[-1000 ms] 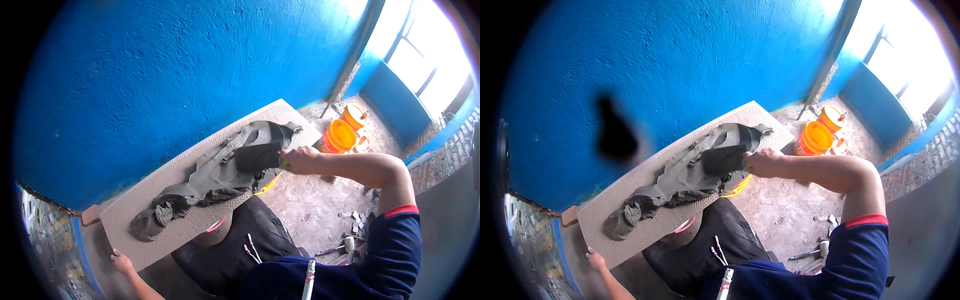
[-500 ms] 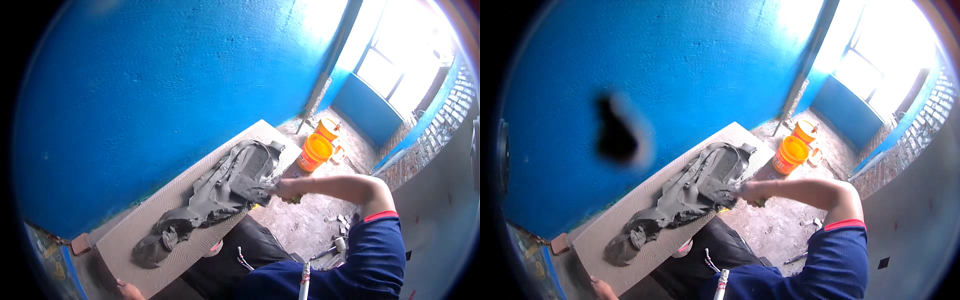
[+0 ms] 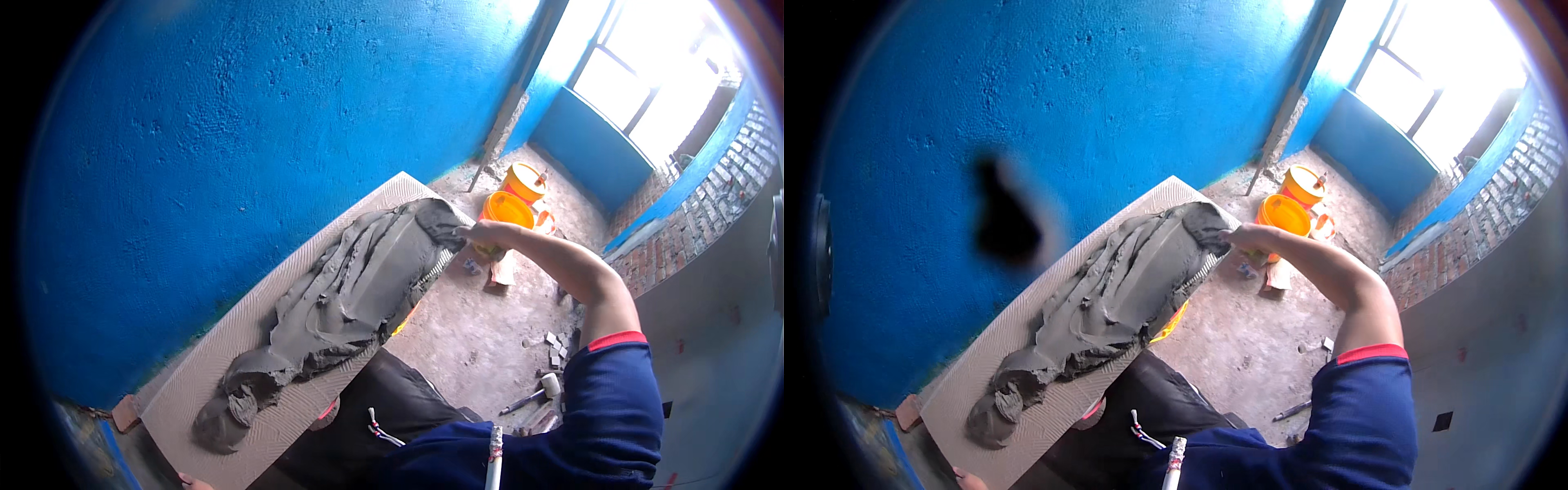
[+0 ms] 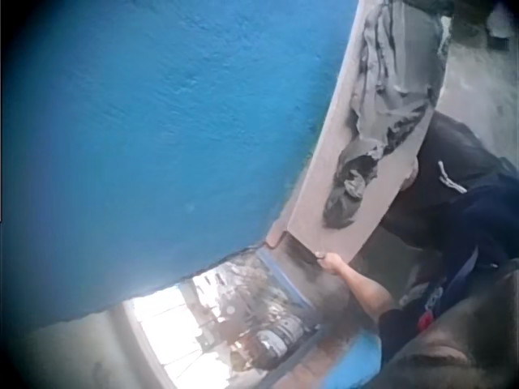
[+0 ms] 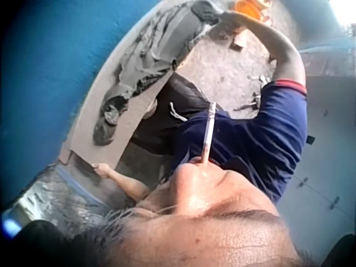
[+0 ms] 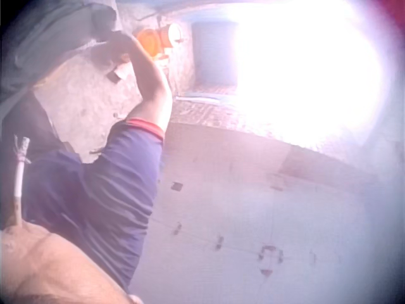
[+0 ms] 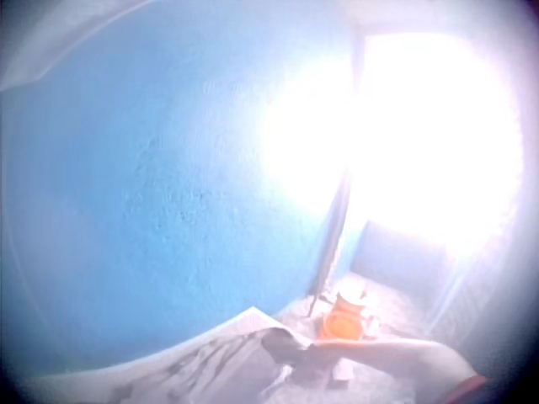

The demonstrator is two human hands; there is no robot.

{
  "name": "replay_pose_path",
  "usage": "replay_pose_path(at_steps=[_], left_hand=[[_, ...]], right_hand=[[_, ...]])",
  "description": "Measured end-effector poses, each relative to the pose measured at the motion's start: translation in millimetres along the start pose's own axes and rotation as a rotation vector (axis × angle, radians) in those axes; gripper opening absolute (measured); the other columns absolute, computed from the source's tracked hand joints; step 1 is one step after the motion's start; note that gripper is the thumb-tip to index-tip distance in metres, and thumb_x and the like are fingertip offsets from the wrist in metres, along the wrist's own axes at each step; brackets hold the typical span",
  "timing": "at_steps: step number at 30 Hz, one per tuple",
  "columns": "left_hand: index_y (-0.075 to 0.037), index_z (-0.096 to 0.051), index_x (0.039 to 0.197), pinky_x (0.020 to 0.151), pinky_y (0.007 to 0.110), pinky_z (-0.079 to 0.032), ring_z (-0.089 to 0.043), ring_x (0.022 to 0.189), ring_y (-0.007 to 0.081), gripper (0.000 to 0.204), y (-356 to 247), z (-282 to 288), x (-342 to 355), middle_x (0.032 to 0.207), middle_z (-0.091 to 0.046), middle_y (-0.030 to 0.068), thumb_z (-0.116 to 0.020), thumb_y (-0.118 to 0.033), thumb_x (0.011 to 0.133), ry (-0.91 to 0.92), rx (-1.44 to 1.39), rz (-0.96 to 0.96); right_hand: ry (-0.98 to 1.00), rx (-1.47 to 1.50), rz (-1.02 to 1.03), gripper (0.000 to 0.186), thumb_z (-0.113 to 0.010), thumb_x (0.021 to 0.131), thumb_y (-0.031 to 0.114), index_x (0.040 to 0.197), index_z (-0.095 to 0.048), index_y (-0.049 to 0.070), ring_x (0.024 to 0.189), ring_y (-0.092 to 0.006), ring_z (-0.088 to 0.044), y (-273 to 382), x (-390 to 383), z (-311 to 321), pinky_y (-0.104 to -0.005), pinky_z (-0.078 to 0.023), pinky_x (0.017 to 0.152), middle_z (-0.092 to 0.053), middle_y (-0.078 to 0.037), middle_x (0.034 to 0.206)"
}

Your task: The person applies mortar to a tile using a trowel, spreading the mixture across the back of the tile before smoothing it out in a renovation area.

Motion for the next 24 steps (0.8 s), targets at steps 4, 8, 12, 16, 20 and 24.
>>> replay_pose_path(at_steps=[4, 8, 12, 16, 20, 24], left_hand=[[0.007, -0.059, 0.1, 0.079, 0.051, -0.049, -0.06, 0.094, 0.0429, 0.063, 46.4, -33.2, 37.9, 0.1, -0.062, 0.0277, -0.027, -0.046, 0.096, -0.028, -0.013, 0.037], [0.007, -0.061, 0.097, 0.079, 0.05, -0.049, -0.061, 0.093, 0.0422, 0.064, 71.6, -66.4, 59.9, 0.099, -0.062, 0.0279, -0.025, -0.047, 0.096, 0.042, -0.036, 0.005], [0.007, -0.061, 0.098, 0.079, 0.05, -0.05, -0.061, 0.093, 0.0419, 0.064, 32.4, -36.3, 24.3, 0.099, -0.062, 0.0283, -0.026, -0.047, 0.096, 0.004, 0.006, -0.062], [0.007, -0.062, 0.098, 0.079, 0.049, -0.05, -0.061, 0.094, 0.04, 0.064, 67.1, -45.5, 55.8, 0.099, -0.063, 0.0271, -0.026, -0.047, 0.096, 0.001, -0.035, 0.012], [0.005, -0.062, 0.098, 0.073, 0.047, -0.052, -0.063, 0.091, 0.0378, 0.06, 76.2, -67.1, 60.5, 0.099, -0.064, 0.0237, -0.026, -0.044, 0.097, -0.014, -0.072, 0.045], [0.002, -0.062, 0.1, 0.066, 0.045, -0.053, -0.065, 0.085, 0.0356, 0.055, 40.7, -51.6, 37.3, 0.099, -0.065, 0.0201, -0.028, -0.041, 0.097, -0.009, 0.253, -0.076]], right_hand=[[0.353, 0.293, 0.075, 0.057, -0.041, 0.09, 0.06, 0.074, -0.049, 0.006, 0.041, -0.0148, -0.049, 15.5, -50.2, -33.5, -0.0299, -0.042, 0.035, -0.055, -0.009, 0.062], [-0.208, -0.203, 0.602, 0.051, -0.044, 0.091, 0.051, 0.085, -0.065, 0.005, 0.061, -0.0246, -0.066, -37.9, -9.3, -40.0, -0.0376, -0.052, 0.052, -0.064, -0.013, 0.07], [-0.398, -0.222, 0.358, 0.051, -0.048, 0.088, 0.052, 0.084, -0.068, 0.006, 0.069, -0.0279, -0.066, -52.1, 8.1, -0.1, -0.0417, -0.053, 0.064, -0.065, -0.015, 0.071], [0.052, 0.442, 0.047, 0.065, -0.036, 0.091, 0.061, 0.079, -0.059, 0.002, 0.042, -0.0197, -0.055, -70.9, 19.2, -16.2, -0.0342, -0.047, 0.042, -0.056, -0.008, 0.056], [-0.008, 0.674, 0.0, 0.061, -0.037, 0.091, 0.06, 0.085, -0.056, 0.002, 0.039, -0.0144, -0.05, -118.8, 29.8, -85.8, -0.0314, -0.043, 0.036, -0.05, -0.006, 0.052], [-0.071, 0.686, -0.089, 0.055, -0.04, 0.091, 0.058, 0.071, -0.048, 0.007, 0.039, -0.0141, -0.047, -142.8, -26.2, -103.2, -0.0297, -0.037, 0.033, -0.048, -0.003, 0.055]])
Point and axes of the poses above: each hand's wrist, its own x-axis towards the middle knuckle, its own z-axis out of the back of the hand, y = z × x, the point moved 2 cm from there along x, towards the middle knuckle
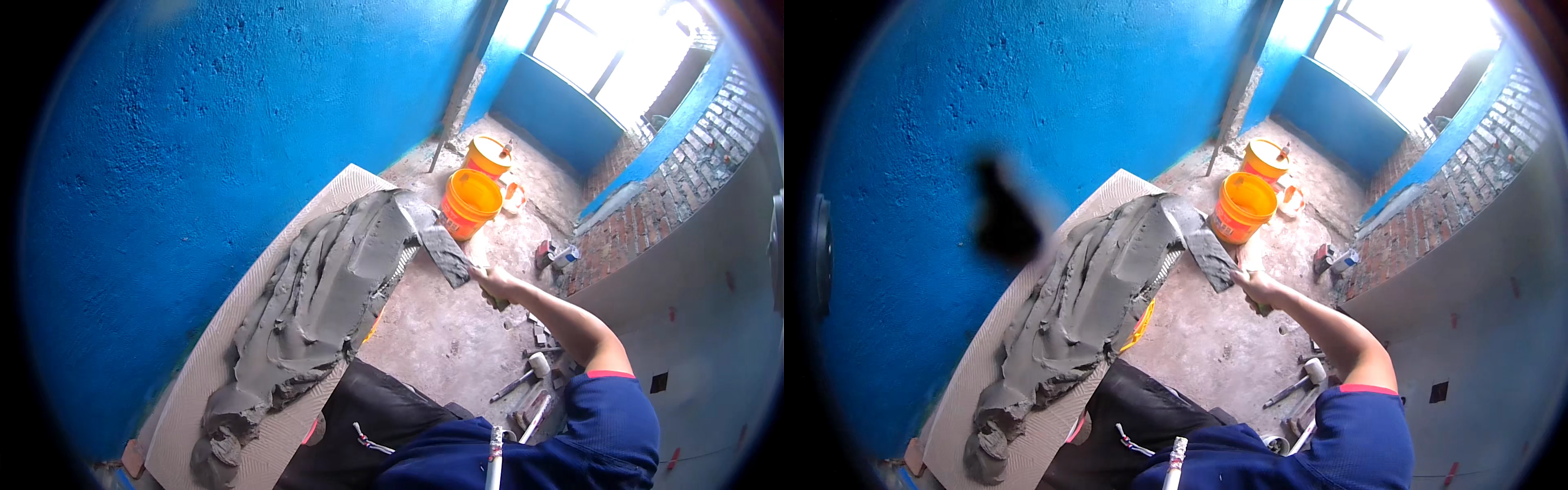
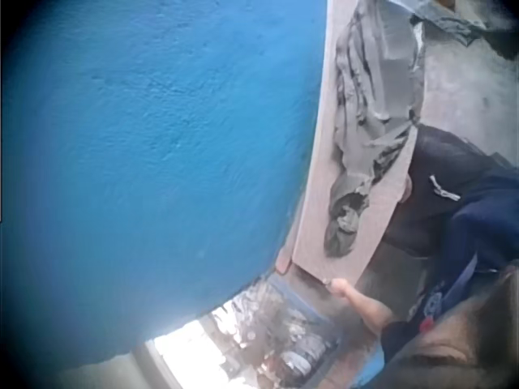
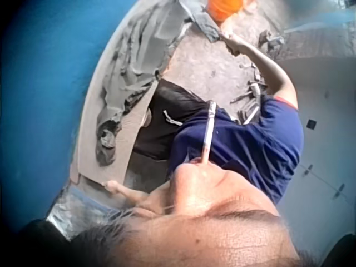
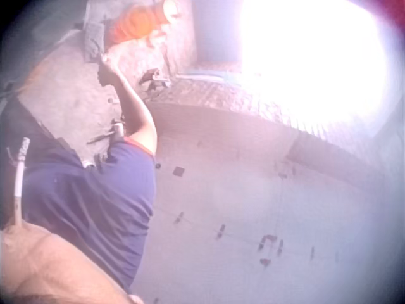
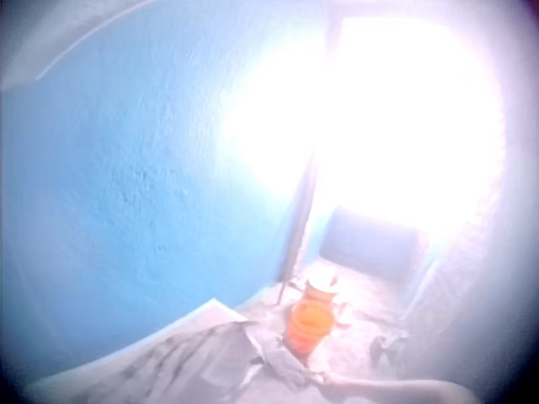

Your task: The person applies mortar to a tile using a trowel, spreading the mixture across the back of the tile before smoothing it out in a renovation area.

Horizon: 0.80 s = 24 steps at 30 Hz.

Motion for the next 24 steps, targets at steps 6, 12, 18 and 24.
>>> replay_pose_path(at_steps=[6, 12, 18, 24], left_hand=[[-0.001, -0.063, 0.095, 0.06, 0.044, -0.053, -0.065, 0.079, 0.0341, 0.049, 66.2, -65.1, 61.3, 0.098, -0.065, 0.0191, -0.031, -0.039, 0.097, -0.17, -0.076, -0.084], [0.0, -0.064, 0.096, 0.066, 0.049, -0.052, -0.064, 0.083, 0.0379, 0.055, 11.4, 0.8, 5.9, 0.099, -0.065, 0.0223, -0.03, -0.042, 0.096, -0.079, -0.071, -0.049], [0.004, -0.065, 0.095, 0.069, 0.051, -0.051, -0.063, 0.085, 0.0415, 0.064, 4.8, 13.7, -11.6, 0.093, -0.065, 0.0246, -0.028, -0.048, 0.094, -0.072, -0.097, 0.051], [0.004, -0.065, 0.093, 0.065, 0.051, -0.051, -0.064, 0.081, 0.0404, 0.064, 14.1, 17.1, 2.1, 0.091, -0.066, 0.0243, -0.027, -0.048, 0.095, -0.075, -0.006, 0.016]], right_hand=[[0.134, 0.444, 0.162, 0.046, -0.043, 0.092, 0.054, 0.076, -0.044, 0.011, 0.038, -0.0092, -0.037, 19.9, -21.4, -38.9, -0.0284, -0.034, 0.034, -0.04, 0.002, 0.053], [0.079, 0.542, 0.297, 0.042, -0.043, 0.093, 0.051, 0.081, -0.046, 0.011, 0.039, -0.0095, -0.04, 17.0, -14.2, -126.5, -0.0284, -0.034, 0.034, -0.041, 0.002, 0.051], [0.052, 0.365, 0.216, 0.044, -0.043, 0.093, 0.05, 0.076, -0.045, 0.01, 0.037, -0.0098, -0.042, -73.1, -26.5, -101.3, -0.028, -0.035, 0.035, -0.043, 0.001, 0.049], [-0.078, 0.369, 0.331, 0.045, -0.044, 0.093, 0.051, 0.079, -0.048, 0.008, 0.04, -0.0101, -0.045, -25.3, -34.0, -88.1, -0.0285, -0.035, 0.038, -0.044, 0.001, 0.05]])
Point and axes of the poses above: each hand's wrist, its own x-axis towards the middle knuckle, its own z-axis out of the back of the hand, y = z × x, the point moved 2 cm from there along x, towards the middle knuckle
